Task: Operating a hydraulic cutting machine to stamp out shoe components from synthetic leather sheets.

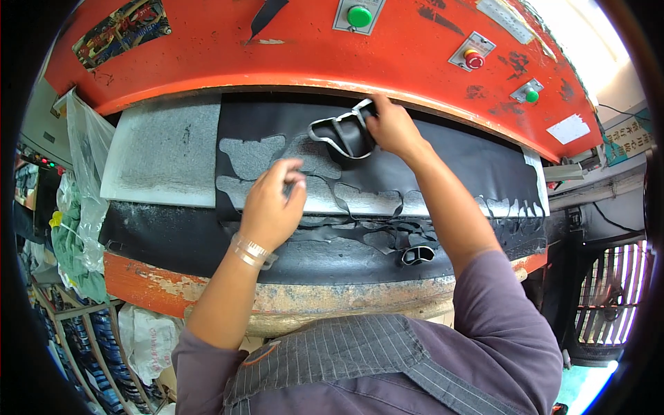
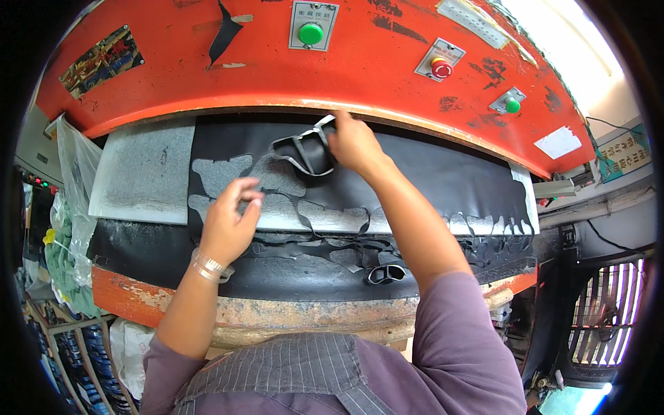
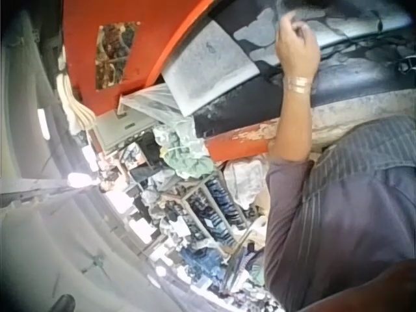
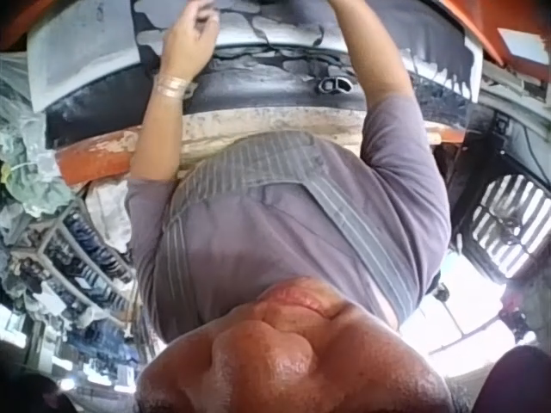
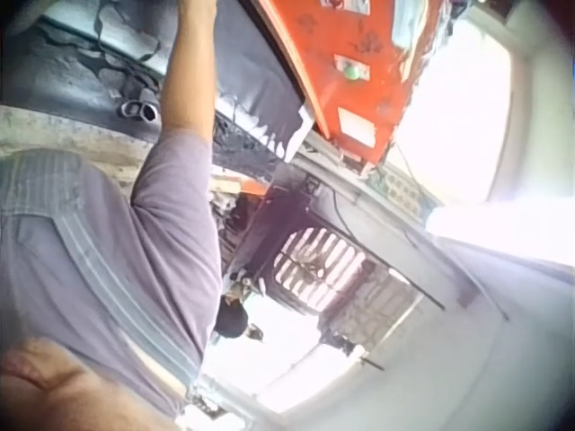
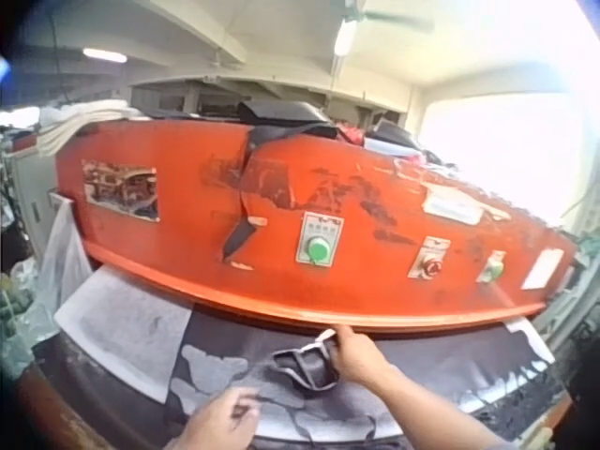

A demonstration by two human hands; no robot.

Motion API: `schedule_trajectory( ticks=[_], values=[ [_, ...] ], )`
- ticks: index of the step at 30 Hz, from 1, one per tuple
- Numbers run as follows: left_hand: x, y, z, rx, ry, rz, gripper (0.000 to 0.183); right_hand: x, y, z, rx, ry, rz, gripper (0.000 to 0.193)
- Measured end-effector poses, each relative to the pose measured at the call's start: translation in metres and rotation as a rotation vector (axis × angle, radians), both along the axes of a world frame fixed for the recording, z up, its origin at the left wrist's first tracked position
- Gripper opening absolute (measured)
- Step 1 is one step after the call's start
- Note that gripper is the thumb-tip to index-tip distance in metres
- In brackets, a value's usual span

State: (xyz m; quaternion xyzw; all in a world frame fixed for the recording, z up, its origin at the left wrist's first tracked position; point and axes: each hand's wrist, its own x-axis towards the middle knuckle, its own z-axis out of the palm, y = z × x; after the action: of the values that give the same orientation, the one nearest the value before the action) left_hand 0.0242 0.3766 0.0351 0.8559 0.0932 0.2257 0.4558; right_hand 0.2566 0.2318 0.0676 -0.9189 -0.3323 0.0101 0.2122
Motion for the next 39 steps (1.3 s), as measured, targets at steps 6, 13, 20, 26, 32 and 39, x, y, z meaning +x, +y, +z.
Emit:
schedule_trajectory(
  ticks=[6, 13, 20, 26, 32, 39],
  values=[
    [0.071, -0.023, -0.065, 0.167, 0.021, 0.061, 0.064, -0.039, -0.040, -0.024, 0.240, 0.481, -0.322, 0.060],
    [0.078, -0.036, -0.068, 0.272, 0.066, 0.087, 0.070, -0.062, -0.068, -0.077, 0.070, -0.191, 0.015, 0.098],
    [0.073, -0.038, -0.072, 0.210, 0.035, 0.081, 0.068, -0.069, -0.070, -0.079, 0.140, -0.244, 0.025, 0.074],
    [0.071, -0.035, -0.069, 0.225, 0.040, 0.059, 0.068, -0.074, -0.065, -0.078, 0.115, -0.405, 0.042, 0.070],
    [0.071, -0.040, -0.063, 0.210, 0.038, 0.176, 0.069, -0.080, -0.071, -0.061, -0.020, -0.294, -0.026, 0.097],
    [0.077, -0.052, 0.033, 0.129, -0.490, 0.238, 0.006, -0.002, -0.181, 0.045, 0.957, -0.573, -0.247, 0.052]
  ],
)
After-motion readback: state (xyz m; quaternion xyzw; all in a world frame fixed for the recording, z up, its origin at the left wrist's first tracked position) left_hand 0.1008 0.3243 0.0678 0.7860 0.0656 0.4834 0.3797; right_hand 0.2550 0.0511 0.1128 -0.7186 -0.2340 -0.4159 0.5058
